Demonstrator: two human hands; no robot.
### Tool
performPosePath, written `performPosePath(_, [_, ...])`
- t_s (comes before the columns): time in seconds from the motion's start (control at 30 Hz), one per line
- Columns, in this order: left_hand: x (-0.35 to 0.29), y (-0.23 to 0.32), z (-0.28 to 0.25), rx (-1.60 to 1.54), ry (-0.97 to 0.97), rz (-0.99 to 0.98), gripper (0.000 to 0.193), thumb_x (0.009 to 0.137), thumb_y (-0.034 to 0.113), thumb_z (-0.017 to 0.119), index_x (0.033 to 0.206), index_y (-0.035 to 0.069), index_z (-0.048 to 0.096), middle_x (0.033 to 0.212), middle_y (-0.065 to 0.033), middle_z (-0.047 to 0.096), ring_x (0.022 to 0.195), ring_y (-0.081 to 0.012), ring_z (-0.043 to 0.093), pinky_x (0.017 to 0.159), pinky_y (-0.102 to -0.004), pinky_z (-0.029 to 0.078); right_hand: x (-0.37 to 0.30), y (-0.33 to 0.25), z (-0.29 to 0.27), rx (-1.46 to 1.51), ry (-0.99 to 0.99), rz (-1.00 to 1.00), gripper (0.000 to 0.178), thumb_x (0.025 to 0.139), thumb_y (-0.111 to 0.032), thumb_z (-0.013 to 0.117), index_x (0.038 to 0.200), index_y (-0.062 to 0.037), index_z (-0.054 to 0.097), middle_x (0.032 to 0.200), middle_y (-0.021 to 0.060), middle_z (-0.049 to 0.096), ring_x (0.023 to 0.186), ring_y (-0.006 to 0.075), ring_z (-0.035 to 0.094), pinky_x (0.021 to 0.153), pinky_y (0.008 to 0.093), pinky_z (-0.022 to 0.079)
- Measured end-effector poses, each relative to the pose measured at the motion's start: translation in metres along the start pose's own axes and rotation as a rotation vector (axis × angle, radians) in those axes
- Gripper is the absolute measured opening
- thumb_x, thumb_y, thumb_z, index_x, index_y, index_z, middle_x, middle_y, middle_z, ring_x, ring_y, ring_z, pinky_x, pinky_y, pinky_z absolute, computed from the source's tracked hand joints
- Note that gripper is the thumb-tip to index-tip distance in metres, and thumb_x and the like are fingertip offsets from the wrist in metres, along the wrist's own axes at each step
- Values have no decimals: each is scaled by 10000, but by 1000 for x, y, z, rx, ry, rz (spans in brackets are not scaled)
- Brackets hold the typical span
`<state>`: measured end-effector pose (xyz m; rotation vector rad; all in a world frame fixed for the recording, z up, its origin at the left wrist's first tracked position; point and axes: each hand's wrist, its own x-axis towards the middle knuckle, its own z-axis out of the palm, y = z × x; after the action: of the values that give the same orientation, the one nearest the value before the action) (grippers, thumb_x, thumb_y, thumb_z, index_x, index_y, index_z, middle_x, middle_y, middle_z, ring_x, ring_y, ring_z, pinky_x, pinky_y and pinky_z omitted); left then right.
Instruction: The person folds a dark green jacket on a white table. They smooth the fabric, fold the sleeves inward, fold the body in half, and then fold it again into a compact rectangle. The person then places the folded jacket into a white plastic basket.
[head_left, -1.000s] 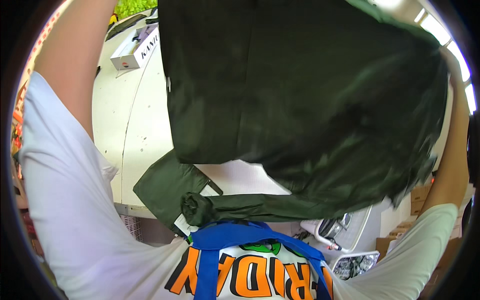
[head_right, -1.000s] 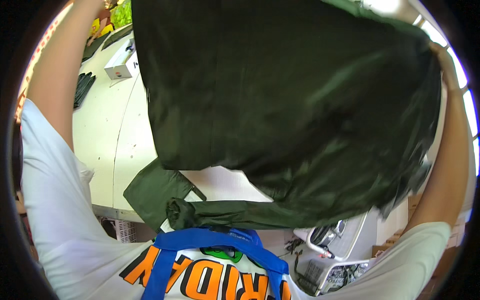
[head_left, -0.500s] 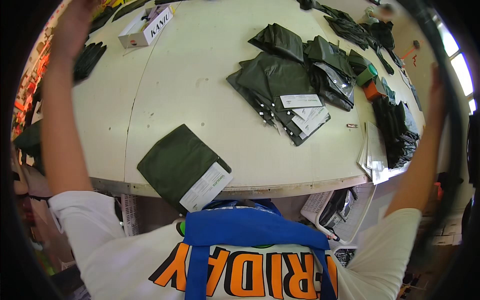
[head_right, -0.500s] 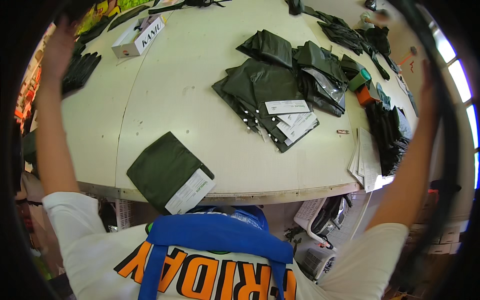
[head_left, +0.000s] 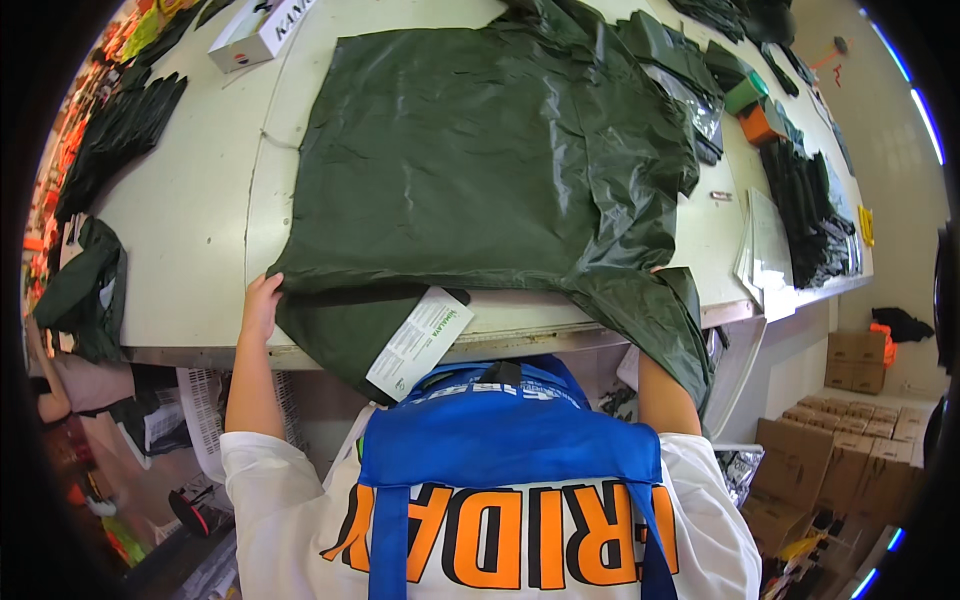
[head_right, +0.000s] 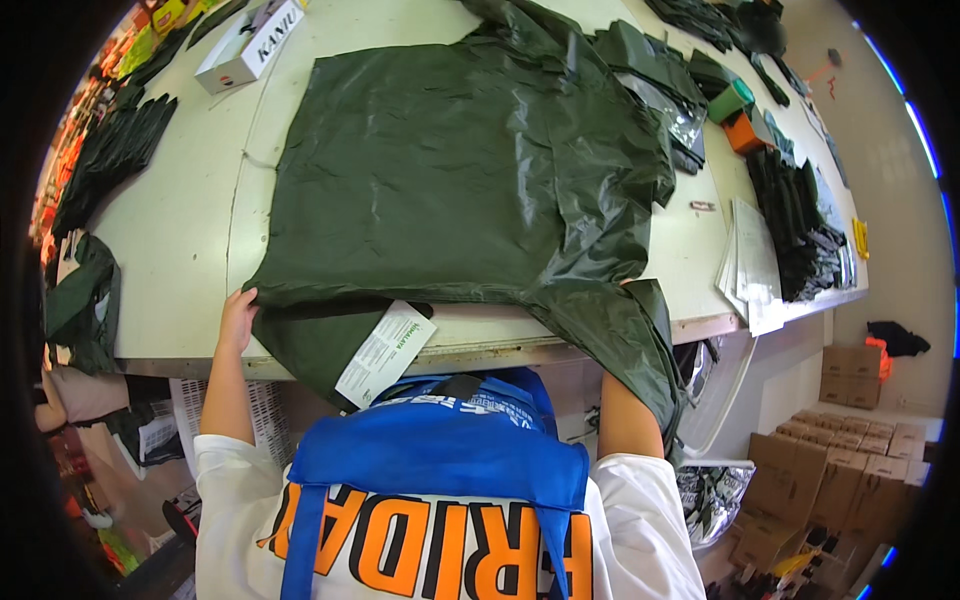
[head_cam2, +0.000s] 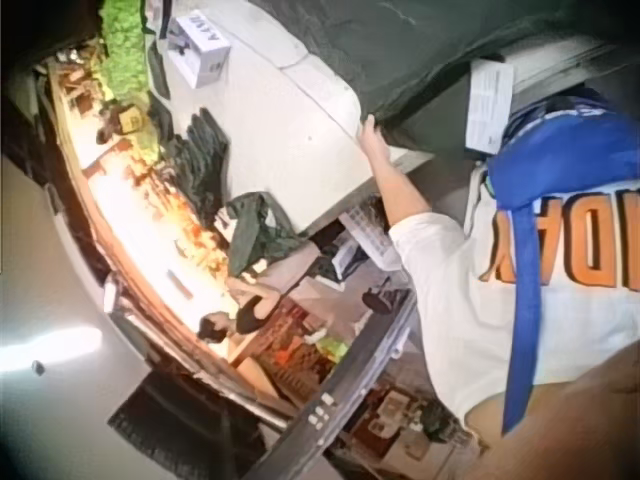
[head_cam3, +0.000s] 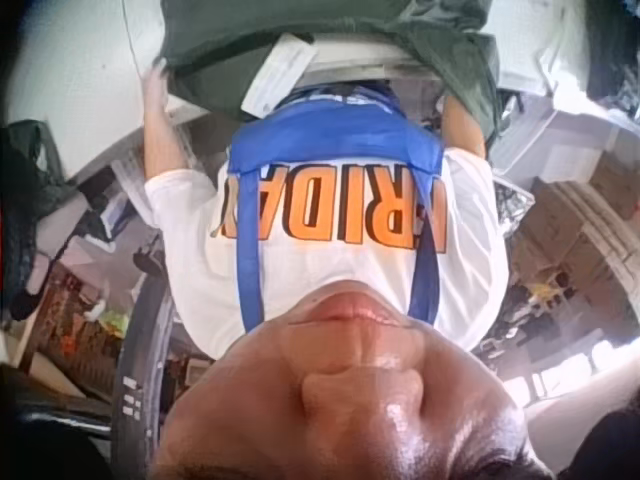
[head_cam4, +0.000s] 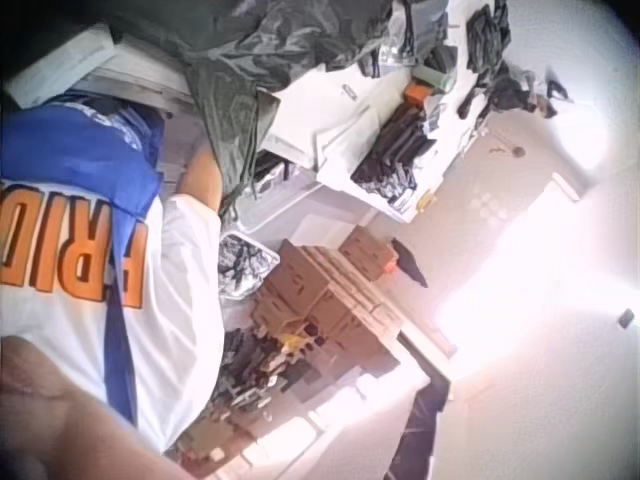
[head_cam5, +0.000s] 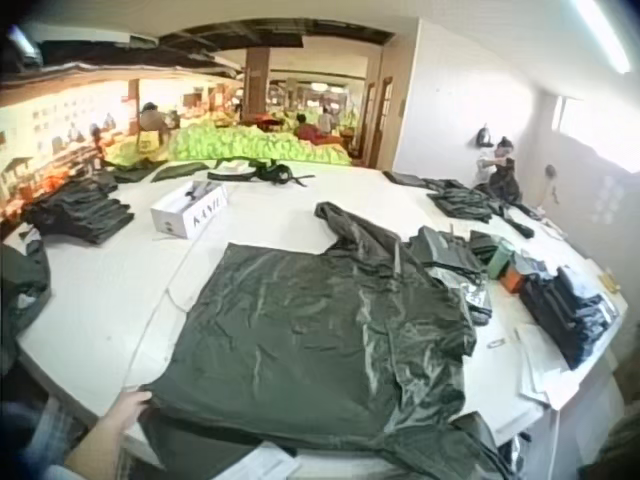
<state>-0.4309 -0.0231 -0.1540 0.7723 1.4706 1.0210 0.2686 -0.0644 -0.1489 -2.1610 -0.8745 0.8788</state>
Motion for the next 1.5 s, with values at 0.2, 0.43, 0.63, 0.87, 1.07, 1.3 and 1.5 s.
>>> performPosePath(0.2, [-25,37,62,1408,776,103,367,841,130,616,1190,28,559,1127,-125,596,1033,-262,561,892,-403,440,-81,98,13,-111,146,132,422,925,-171,522,1310,-1,496,1308,173,533,1212,284,493,1067,372,347])
performPosePath(0.43, [-92,21,360,641,-907,846,421,812,83,616,1226,33,559,1187,-180,597,1122,-323,556,979,-399,440,-169,172,-16,-268,167,312,431,920,-163,529,1319,-5,488,1318,174,527,1219,284,488,1064,368,351])
performPosePath(0.63, [-92,-44,394,931,-1140,762,530,761,113,692,1254,19,523,1270,-145,542,1207,-321,493,1007,-400,427,-210,139,-58,-613,165,237,439,917,-157,535,1327,-9,482,1327,175,521,1226,283,483,1061,365,355])
performPosePath(0.87, [-101,-16,390,798,-991,329,434,818,153,659,1218,10,571,1190,-130,583,1116,-264,528,924,-352,457,-185,-169,59,31,-650,-711,468,796,-12,577,1262,-9,538,1269,216,543,1182,370,520,1002,402,419])
performPosePath(1.07, [-89,-54,378,-5,-679,-408,401,862,196,708,1173,-34,599,1145,-76,623,1026,-158,556,917,-297,422,11,-113,1,-477,12,-1011,562,709,78,536,1250,-73,544,1275,131,554,1216,328,492,1015,423,399])
performPosePath(1.3, [-98,-52,352,-14,-572,-224,459,822,59,689,1241,-49,536,1207,-89,597,1066,-172,553,955,-300,413,162,-62,-50,-845,-207,-916,227,820,-166,668,1044,-131,674,1139,25,630,1276,259,437,1011,453,368])
performPosePath(1.5, [-100,-41,342,535,-945,-430,518,846,198,702,1255,-56,511,1177,-116,611,1023,-164,592,889,-290,470,167,-88,-27,-1132,-108,-730,206,850,-307,645,845,-101,650,890,86,653,1007,291,539,911,453,386])
